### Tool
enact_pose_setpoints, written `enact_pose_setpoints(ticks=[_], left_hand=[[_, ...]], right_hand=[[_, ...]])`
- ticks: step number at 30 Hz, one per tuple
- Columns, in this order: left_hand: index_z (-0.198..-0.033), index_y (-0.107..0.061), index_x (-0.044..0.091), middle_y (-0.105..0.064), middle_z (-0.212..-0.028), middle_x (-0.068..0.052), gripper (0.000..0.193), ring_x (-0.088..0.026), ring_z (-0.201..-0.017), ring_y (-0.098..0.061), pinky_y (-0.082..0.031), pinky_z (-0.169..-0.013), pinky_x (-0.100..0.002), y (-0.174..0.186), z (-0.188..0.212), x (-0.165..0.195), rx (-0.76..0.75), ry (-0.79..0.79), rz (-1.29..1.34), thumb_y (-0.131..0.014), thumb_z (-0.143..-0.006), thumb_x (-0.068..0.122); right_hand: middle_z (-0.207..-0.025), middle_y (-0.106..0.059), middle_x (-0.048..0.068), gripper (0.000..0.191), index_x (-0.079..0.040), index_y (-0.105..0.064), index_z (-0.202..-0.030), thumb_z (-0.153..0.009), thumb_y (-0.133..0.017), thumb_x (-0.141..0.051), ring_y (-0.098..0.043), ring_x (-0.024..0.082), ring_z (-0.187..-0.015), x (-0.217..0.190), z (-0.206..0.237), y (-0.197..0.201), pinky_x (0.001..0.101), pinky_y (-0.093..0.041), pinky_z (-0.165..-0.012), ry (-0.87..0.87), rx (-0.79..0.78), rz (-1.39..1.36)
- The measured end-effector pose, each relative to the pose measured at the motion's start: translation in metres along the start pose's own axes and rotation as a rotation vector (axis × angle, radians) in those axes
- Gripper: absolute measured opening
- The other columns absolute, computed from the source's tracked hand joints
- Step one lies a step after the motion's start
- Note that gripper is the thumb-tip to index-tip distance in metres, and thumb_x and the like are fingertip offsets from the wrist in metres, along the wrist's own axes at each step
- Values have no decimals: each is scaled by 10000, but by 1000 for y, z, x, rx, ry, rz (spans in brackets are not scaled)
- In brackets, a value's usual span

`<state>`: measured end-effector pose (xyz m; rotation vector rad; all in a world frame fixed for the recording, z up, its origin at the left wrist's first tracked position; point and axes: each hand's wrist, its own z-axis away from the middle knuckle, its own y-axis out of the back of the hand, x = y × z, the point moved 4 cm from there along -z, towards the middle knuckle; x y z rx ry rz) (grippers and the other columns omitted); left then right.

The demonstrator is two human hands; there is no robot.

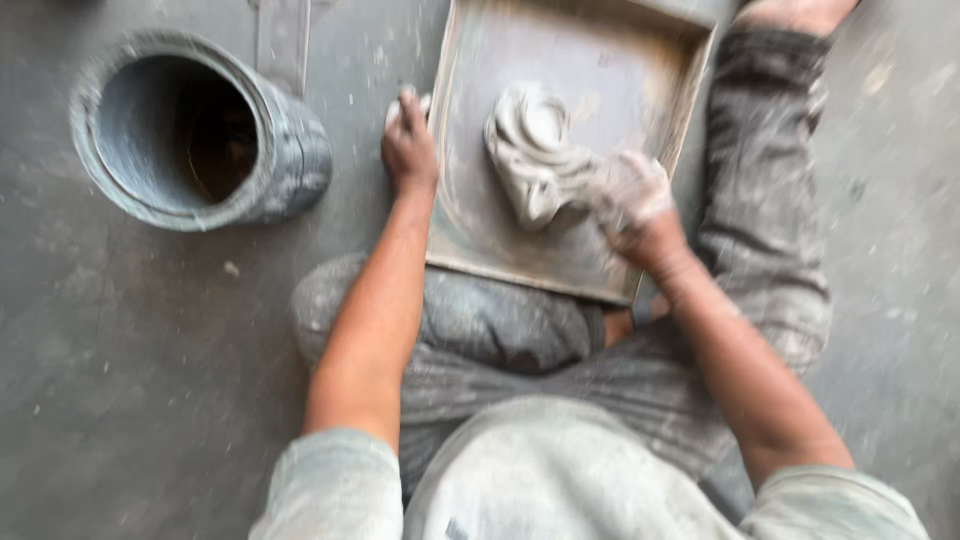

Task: The person sits on the floor and mixes clay slurry on a flat board, adding dark material scooped from a bucket and repeatedly kneading and folding the clay by hand to work it into a uniform mass.

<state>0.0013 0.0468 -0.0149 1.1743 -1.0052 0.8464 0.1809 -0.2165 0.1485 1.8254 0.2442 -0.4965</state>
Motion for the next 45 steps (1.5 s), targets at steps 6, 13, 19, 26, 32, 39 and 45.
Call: enact_pose_setpoints(ticks=[6,13,19,26,32,39,45], left_hand=[[-981,-716,-23,-729,-941,-211,600,-388,-920,-700,-518,-834,-430,5,11,14,-34,-115,-106,-383,-1094,463],[-1009,-733,-29,-702,-958,-219,618,-383,-933,-678,-515,-820,-433,13,13,17,-13,-214,-87,-361,-1097,456],[-1038,-788,6,-756,-1032,-206,749,-397,-1004,-689,-527,-914,-443,6,2,7,7,-124,-113,-260,-1099,535],[-1079,-744,-18,-766,-1063,-196,723,-370,-1054,-711,-538,-903,-433,2,0,6,-2,-127,-49,-310,-1066,560],[-1051,-760,14,-741,-1014,-183,642,-379,-965,-695,-523,-835,-443,4,6,9,8,-121,-153,-344,-1083,502],[-989,-696,16,-698,-941,-181,469,-385,-893,-682,-513,-784,-456,5,15,9,-2,-89,-111,-457,-1080,409],[-1022,-666,18,-648,-996,-198,419,-430,-935,-631,-492,-806,-496,9,18,25,-5,-292,-272,-437,-1116,356]], right_hand=[[-1471,-531,161,466,-115,-665,-1394,-964,-671,-296,-521,416,-1343,-24,-60,-87,575,-362,-1185,-20,96,64],[-1359,-575,144,442,-184,-725,-1213,-867,-698,-458,-443,393,-1337,48,-202,-148,643,-265,-1100,-153,-2,85],[-1358,-563,229,660,-230,-662,-1258,-695,-747,-565,-454,495,-1329,-6,-178,-154,759,-254,-1117,-241,-542,268],[-1510,-552,144,535,-234,-761,-1178,-658,-755,-105,-532,450,-1376,-36,-3,-86,542,-404,-1130,222,-257,13],[-1599,-512,94,518,-190,-670,-1358,-848,-688,-102,-523,372,-1482,21,24,-5,527,-386,-1295,-189,53,-143],[-1678,-315,91,716,-175,-525,-1543,-960,-616,-581,-231,387,-1556,22,-109,-114,671,-93,-1226,-268,-42,215],[-1692,-182,58,874,-180,-441,-1555,-890,-553,-735,-155,358,-1557,39,-154,-133,712,-10,-1180,-330,-278,175]])
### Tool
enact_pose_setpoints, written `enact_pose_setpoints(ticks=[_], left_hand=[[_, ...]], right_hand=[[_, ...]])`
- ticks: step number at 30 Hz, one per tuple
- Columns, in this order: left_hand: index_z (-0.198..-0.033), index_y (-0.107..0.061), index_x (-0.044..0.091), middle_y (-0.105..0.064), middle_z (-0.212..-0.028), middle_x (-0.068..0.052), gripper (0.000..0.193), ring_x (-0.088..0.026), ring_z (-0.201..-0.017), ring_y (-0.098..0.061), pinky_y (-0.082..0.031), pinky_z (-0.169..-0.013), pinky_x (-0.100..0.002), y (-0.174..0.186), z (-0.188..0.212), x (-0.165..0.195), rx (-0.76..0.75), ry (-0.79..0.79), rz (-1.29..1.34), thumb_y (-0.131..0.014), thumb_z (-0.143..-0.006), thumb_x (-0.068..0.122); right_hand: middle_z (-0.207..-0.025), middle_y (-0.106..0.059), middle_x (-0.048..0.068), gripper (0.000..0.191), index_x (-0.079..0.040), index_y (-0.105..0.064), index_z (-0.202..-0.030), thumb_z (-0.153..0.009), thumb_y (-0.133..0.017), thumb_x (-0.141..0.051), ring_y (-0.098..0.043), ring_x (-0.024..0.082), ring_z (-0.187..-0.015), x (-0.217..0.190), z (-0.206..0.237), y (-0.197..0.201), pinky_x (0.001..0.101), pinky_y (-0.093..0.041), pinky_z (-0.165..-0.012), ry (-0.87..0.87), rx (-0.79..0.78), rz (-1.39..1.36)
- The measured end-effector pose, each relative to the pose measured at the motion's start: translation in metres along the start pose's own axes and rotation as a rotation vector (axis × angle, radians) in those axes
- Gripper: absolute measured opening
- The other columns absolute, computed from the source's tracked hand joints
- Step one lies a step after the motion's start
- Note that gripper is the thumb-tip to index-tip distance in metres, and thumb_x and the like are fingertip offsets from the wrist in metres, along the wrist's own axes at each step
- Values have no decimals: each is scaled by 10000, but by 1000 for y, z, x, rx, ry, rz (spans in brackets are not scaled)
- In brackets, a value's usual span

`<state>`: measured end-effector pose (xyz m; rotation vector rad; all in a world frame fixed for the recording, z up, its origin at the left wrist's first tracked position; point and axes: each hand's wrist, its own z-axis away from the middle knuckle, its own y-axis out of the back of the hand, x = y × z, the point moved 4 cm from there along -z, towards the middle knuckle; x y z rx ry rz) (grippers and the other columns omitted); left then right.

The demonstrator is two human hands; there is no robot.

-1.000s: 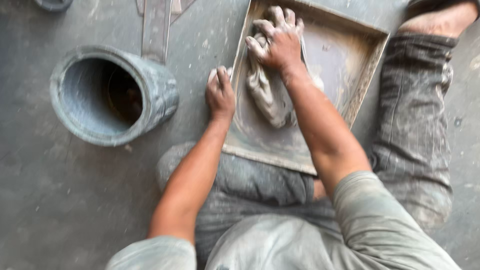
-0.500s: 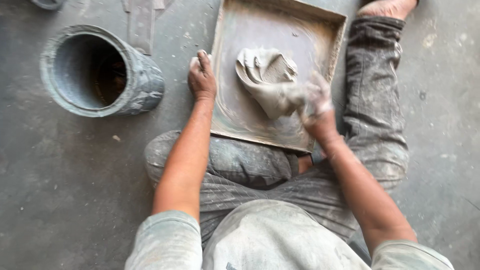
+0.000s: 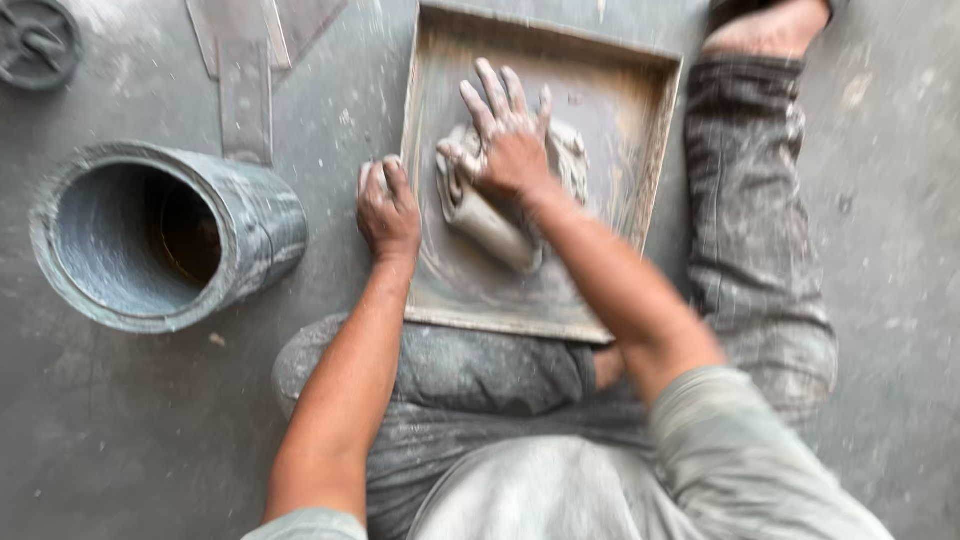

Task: The person sits on the floor and mixes clay slurry on a flat board, adding dark material scooped from a bucket and repeatedly kneading and folding the clay by hand to work it into a uniform mass.

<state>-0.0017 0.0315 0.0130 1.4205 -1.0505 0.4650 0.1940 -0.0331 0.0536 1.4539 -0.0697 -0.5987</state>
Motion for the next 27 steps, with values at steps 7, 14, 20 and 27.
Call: enact_pose_setpoints(ticks=[7,14,20,27], left_hand=[[-1016,-680,22,-678,-956,-176,466,-406,-907,-652,-499,-779,-478,-5,-7,-7,-26,125,65,-424,-1083,405],[-1014,-678,29,-700,-983,-172,490,-395,-947,-670,-512,-827,-466,-11,-8,-14,-55,196,109,-445,-1099,452],[-1036,-712,33,-700,-1030,-196,514,-418,-950,-661,-508,-791,-473,-14,-8,-6,7,104,89,-449,-1062,473],[-986,-716,32,-702,-993,-177,530,-384,-926,-678,-513,-806,-463,-9,-6,-13,15,170,125,-427,-1074,467]], right_hand=[[-1754,-226,-19,919,-225,-364,-1601,-890,-336,-808,-123,353,-1619,44,-29,32,583,-45,-1296,177,-292,16],[-1750,20,67,1087,-129,-118,-1651,-867,-297,-860,78,305,-1604,102,31,18,554,119,-1254,-211,-205,-143],[-1718,25,229,1088,-103,-155,-1660,-886,-547,-760,62,388,-1597,37,139,-25,584,86,-1224,-56,-111,-264],[-1658,-380,40,572,-166,-533,-1497,-1020,-673,-448,-272,300,-1592,-24,167,6,582,-118,-1314,147,245,-77]])
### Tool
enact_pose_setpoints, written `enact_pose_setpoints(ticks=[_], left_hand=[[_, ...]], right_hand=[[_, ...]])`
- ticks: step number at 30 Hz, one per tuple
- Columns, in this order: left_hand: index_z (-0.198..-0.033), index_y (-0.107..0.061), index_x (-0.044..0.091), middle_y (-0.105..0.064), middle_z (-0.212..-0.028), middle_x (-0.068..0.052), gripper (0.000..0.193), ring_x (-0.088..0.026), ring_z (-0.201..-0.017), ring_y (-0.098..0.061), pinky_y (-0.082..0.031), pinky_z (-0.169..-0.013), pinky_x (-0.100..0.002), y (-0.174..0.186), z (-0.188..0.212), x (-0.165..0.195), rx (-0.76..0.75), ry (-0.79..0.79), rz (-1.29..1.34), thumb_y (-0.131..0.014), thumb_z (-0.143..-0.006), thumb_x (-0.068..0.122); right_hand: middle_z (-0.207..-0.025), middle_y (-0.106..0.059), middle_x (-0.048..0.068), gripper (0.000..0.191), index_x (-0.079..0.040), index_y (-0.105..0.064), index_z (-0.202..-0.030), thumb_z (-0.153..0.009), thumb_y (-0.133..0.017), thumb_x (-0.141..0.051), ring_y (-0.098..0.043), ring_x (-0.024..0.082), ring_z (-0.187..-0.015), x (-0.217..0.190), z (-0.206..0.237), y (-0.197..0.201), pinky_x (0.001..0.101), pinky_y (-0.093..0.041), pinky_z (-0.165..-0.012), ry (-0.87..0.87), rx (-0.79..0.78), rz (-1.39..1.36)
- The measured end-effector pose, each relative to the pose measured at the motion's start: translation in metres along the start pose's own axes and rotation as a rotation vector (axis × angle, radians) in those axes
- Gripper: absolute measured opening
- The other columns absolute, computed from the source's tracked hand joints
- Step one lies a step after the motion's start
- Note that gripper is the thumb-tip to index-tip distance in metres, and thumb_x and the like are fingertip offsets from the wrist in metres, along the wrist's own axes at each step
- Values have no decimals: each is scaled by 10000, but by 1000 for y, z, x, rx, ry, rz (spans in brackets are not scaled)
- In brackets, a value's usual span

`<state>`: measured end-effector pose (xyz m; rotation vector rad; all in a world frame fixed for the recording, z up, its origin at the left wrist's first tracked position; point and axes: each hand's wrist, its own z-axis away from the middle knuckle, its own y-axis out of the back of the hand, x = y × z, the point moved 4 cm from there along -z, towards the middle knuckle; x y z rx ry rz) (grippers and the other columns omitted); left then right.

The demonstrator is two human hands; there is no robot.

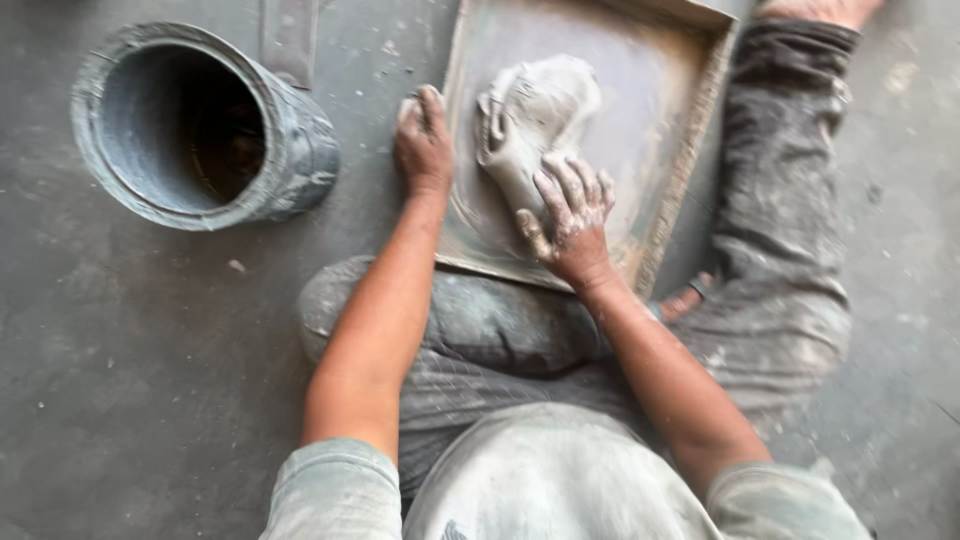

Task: The person sits on the floor and mixes clay slurry on a flat board, adding dark material scooped from a bucket and repeatedly kneading and folding the clay by hand to work it into a uniform mass.

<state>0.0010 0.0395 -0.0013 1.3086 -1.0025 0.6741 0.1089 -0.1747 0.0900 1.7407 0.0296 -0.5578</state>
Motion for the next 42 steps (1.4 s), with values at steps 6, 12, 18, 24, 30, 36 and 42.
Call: enact_pose_setpoints(ticks=[6,12,18,24,30,36,42], left_hand=[[-1018,-714,21,-691,-992,-194,551,-409,-944,-656,-505,-825,-472,0,9,-2,-38,-17,-22,-376,-1105,448],[-1024,-680,-26,-722,-1023,-227,578,-406,-967,-689,-519,-848,-457,2,0,-7,-66,34,119,-342,-1118,433],[-1115,-731,-39,-765,-1078,-223,686,-366,-1028,-745,-558,-885,-409,-4,-9,-10,-30,183,178,-340,-1076,524],[-1095,-733,-28,-779,-1049,-204,755,-352,-1034,-747,-561,-896,-397,4,-11,3,-1,58,205,-315,-1049,599],[-1107,-766,23,-780,-1059,-184,747,-360,-1026,-733,-558,-867,-410,-2,-3,0,-31,140,58,-304,-1040,606],[-1056,-758,44,-769,-1038,-159,658,-351,-977,-741,-558,-849,-419,-5,4,-10,-49,182,-35,-348,-1043,558],[-1034,-721,33,-699,-1074,-213,577,-428,-991,-660,-515,-856,-488,1,0,8,103,-139,-193,-420,-1087,522]], right_hand=[[-1537,-522,134,466,-62,-625,-1415,-1038,-631,-335,-397,400,-1462,26,-144,-40,600,-237,-1234,93,192,23],[-1388,-594,139,380,-130,-728,-1176,-964,-708,-446,-471,409,-1329,30,-234,-41,590,-366,-1107,173,35,-41],[-1306,-570,146,558,-154,-718,-1109,-705,-797,-529,-473,418,-1263,-21,-154,-49,664,-382,-1036,204,-365,197],[-1398,-572,64,589,-276,-703,-1230,-656,-839,-264,-444,384,-1392,-2,0,-1,597,-364,-1155,469,-374,-76],[-1547,-437,156,676,-87,-500,-1448,-801,-697,-81,-415,421,-1471,58,25,101,586,-372,-1236,53,41,-97],[-1735,-267,110,666,-198,-439,-1624,-983,-560,-60,-154,365,-1601,42,-54,-18,734,-72,-1195,18,-30,357],[-1727,-194,90,597,-223,-389,-1627,-1038,-472,-171,-129,390,-1578,39,-131,-37,801,-40,-1145,-123,-168,290]])
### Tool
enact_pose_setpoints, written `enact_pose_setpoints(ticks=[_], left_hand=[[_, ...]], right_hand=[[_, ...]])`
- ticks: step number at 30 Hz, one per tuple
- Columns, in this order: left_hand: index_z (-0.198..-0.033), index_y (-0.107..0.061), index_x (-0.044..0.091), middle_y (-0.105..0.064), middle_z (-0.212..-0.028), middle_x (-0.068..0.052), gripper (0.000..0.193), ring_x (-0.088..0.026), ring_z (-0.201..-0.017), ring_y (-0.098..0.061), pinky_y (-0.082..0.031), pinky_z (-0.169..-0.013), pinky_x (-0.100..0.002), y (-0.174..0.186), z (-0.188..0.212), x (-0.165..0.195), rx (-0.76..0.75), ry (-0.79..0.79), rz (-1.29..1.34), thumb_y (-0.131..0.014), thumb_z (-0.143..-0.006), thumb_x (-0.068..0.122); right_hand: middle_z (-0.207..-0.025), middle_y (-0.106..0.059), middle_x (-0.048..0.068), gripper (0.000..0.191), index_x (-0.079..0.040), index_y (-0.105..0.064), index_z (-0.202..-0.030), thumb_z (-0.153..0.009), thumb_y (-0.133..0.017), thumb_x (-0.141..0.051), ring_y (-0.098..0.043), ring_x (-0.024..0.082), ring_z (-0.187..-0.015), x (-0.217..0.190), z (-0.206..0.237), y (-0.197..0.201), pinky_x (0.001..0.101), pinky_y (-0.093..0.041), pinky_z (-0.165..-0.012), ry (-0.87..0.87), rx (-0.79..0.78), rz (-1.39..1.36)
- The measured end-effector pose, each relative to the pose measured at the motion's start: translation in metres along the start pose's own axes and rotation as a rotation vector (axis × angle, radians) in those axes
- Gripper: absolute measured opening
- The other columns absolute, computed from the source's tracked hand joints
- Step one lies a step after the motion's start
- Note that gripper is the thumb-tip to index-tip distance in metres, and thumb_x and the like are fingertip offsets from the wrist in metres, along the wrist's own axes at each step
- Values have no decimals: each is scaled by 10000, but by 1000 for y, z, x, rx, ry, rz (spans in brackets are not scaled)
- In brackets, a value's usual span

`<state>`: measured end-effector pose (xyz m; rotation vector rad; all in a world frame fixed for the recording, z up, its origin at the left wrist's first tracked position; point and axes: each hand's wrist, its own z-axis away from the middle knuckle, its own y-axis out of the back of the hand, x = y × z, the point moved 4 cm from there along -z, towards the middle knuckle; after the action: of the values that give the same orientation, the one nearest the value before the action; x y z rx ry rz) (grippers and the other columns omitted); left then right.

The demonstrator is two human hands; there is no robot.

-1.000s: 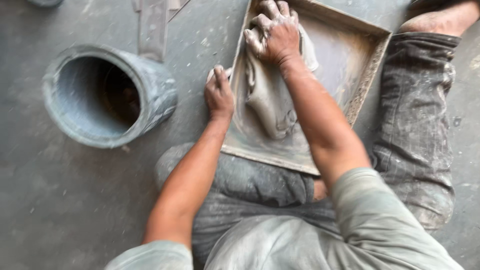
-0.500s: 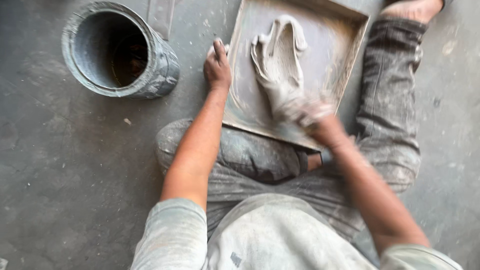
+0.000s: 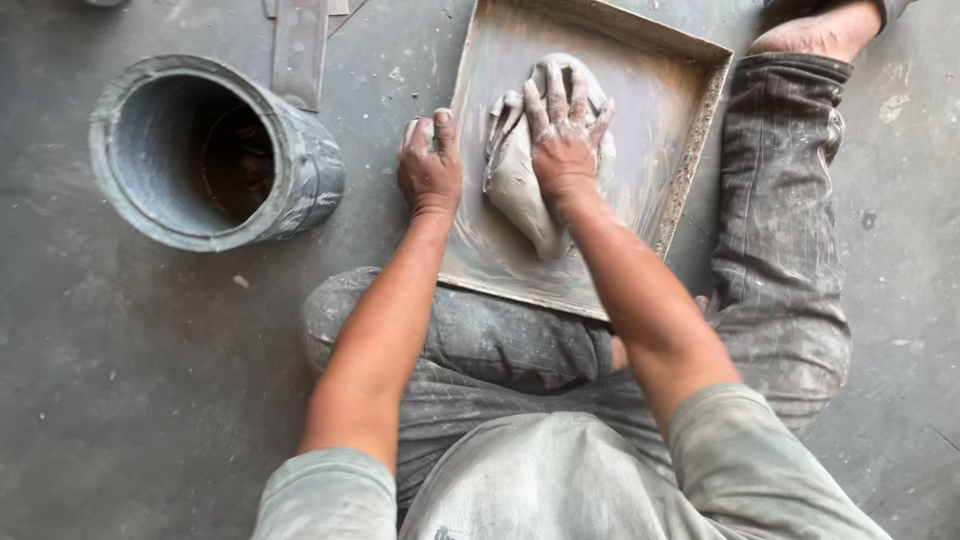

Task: The person sits on the floor and mixes clay slurry on a flat board, adding dark material scooped from a bucket and repeatedly kneading and folding the clay by hand to work it into a uniform mass.

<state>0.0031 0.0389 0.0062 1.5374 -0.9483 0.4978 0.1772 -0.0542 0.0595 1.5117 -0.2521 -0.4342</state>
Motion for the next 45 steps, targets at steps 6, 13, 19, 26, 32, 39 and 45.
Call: enact_pose_setpoints(ticks=[6,13,19,26,32,39,45], left_hand=[[-1013,-722,59,-708,-981,-172,480,-407,-934,-664,-509,-807,-488,3,3,0,-105,139,158,-423,-1075,430],[-971,-690,29,-684,-982,-193,455,-425,-944,-640,-493,-829,-496,13,4,17,-56,-36,114,-445,-1100,390],[-1000,-700,-3,-706,-959,-198,491,-413,-916,-673,-516,-784,-466,13,2,12,-74,22,145,-425,-1078,397],[-984,-770,-28,-788,-937,-189,699,-328,-906,-758,-557,-854,-411,0,-7,-15,-86,236,322,-330,-1094,505],[-1060,-728,-72,-770,-988,-217,733,-334,-924,-733,-547,-835,-408,-4,-11,-15,-57,219,344,-357,-1074,560],[-1096,-753,-38,-794,-1033,-194,766,-313,-983,-752,-547,-890,-374,-5,0,-27,-154,349,334,-343,-1027,606],[-1116,-715,-57,-778,-1081,-200,717,-312,-1026,-747,-545,-911,-377,-2,13,-26,-156,312,382,-353,-1083,561]], right_hand=[[-1739,-107,127,789,-167,-305,-1633,-950,-574,-458,-76,418,-1612,47,107,28,661,-64,-1275,-48,-41,-248],[-1741,-46,169,937,-77,-260,-1653,-1008,-543,-696,-9,375,-1598,79,64,-40,625,92,-1220,-293,-26,-219],[-1556,-491,150,887,-146,-418,-1550,-860,-723,-613,-438,325,-1459,63,-37,-5,497,-258,-1231,-1,61,-683],[-1283,-691,151,886,-278,-525,-1490,-652,-763,-445,-668,347,-1185,-5,-18,14,439,-516,-1072,192,-449,-661],[-1556,-534,177,725,-208,-508,-1535,-857,-755,-278,-437,456,-1484,11,139,63,587,-292,-1274,652,2,-692],[-1504,-497,207,697,-138,-535,-1458,-811,-726,-315,-408,451,-1448,33,183,47,618,-308,-1226,173,77,-595],[-1517,-552,147,446,-219,-710,-1239,-878,-742,-478,-396,403,-1482,-9,70,0,675,-172,-1205,24,390,-298]])
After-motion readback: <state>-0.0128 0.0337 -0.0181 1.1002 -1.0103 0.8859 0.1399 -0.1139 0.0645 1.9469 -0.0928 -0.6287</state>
